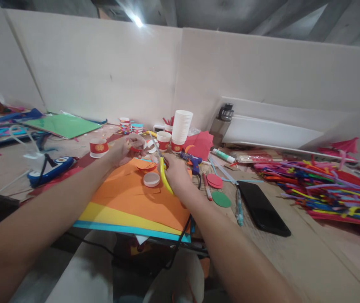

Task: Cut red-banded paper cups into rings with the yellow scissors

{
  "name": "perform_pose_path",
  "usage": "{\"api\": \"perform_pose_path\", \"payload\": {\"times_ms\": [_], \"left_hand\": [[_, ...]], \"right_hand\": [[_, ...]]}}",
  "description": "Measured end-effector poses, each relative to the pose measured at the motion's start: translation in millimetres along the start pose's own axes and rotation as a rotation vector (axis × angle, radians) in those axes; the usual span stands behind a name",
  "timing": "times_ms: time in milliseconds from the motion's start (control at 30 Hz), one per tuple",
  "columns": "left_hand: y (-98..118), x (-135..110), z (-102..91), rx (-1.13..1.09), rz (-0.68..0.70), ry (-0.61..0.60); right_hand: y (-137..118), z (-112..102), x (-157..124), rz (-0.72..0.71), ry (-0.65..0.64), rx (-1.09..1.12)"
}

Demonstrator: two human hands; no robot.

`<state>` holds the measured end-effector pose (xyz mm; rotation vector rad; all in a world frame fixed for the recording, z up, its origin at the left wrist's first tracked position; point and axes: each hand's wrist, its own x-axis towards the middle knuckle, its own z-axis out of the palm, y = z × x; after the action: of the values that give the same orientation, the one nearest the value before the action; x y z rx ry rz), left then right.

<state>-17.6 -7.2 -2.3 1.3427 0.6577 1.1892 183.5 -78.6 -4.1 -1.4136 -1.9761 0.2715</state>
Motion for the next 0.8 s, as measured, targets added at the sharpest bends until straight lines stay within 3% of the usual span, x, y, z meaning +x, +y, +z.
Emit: {"api": "perform_pose_path", "payload": {"times_ms": [100,200,333,467,800], "left_hand": [[-3.2,2.3,2.1,0.047,-0.015,0.168],[-4.3,2.3,4.9,0.263,-0.01,0.323],[-0.9,-3.6,14.5,0.556,0.0,0.36],[1.0,-10.1,26.5,0.634,-0.006,0.311],[-6.4,-4.5,21.3,0.288,0.034,-0.015]], "right_hand": [[9.7,5.3,4.5,0.161,-0.008,0.287],[11.4,8.3,7.7,0.264,-0.024,0.579],[-1.2,5.0,7.1,0.247,0.026,0.769],[-11.5,0.5,5.0,0.187,0.055,0.847],[7.8,5.6,9.7,0.129,0.131,0.834]]}}
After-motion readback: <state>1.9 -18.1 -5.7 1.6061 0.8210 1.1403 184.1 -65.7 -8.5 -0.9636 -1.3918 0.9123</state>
